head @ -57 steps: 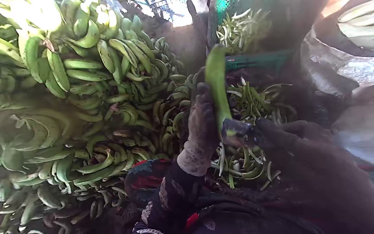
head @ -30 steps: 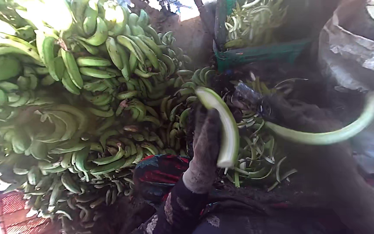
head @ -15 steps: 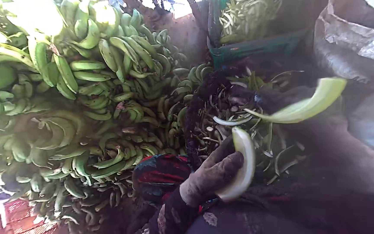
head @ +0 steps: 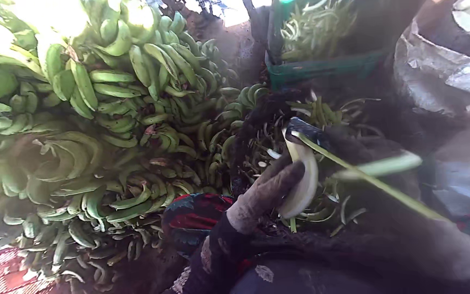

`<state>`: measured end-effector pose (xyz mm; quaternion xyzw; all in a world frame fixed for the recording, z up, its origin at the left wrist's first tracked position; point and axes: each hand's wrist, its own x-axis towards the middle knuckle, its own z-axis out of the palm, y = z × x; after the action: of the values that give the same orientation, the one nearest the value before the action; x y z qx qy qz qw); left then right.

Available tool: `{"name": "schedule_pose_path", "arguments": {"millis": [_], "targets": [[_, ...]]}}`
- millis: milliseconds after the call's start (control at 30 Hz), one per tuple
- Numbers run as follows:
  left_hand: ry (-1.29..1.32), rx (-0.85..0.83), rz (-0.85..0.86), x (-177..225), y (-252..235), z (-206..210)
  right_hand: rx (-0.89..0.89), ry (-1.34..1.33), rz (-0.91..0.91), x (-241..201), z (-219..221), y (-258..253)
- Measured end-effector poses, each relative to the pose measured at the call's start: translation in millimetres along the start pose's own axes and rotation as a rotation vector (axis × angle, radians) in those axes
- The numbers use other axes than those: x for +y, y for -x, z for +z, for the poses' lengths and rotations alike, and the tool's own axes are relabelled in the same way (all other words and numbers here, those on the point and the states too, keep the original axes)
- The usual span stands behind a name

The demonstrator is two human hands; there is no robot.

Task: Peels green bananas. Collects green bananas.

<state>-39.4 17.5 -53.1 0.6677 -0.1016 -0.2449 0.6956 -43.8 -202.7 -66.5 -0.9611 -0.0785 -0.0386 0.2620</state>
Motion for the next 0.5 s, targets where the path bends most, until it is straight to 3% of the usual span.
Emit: {"name": "schedule_pose_path", "arguments": {"millis": [67, 133, 167, 267, 400, 433, 500], "targets": [[-0.013, -0.132, -0.096, -3.5, 15.7, 2.1, -0.423, 0.062, 0.199, -2.9, -21.8, -18.2], [0.129, 0.064, -0.121, -5.6, 21.2, 4.1, -0.581, 0.095, 0.276, -12.4, -23.9, -21.7], [0.265, 0.199, -0.115, -5.2, 17.8, 2.8, -0.499, 0.049, 0.253, -16.9, -17.1, -16.0], [0.550, 0.449, -0.099, 10.4, 8.6, -1.6, 0.069, -0.158, -0.068, -25.0, 16.2, 13.4], [0.815, 0.520, -0.120, 38.9, -6.6, -2.7, 0.331, -0.224, -0.198, -32.8, 24.1, 42.6], [0.760, 0.541, -0.114, 39.8, -9.8, 1.1, 0.351, -0.217, -0.196, -32.4, 25.8, 43.3], [0.277, 0.468, -0.003, 23.5, -7.7, 10.8, 0.324, -0.190, -0.173, -25.8, 25.6, 29.7]]}}
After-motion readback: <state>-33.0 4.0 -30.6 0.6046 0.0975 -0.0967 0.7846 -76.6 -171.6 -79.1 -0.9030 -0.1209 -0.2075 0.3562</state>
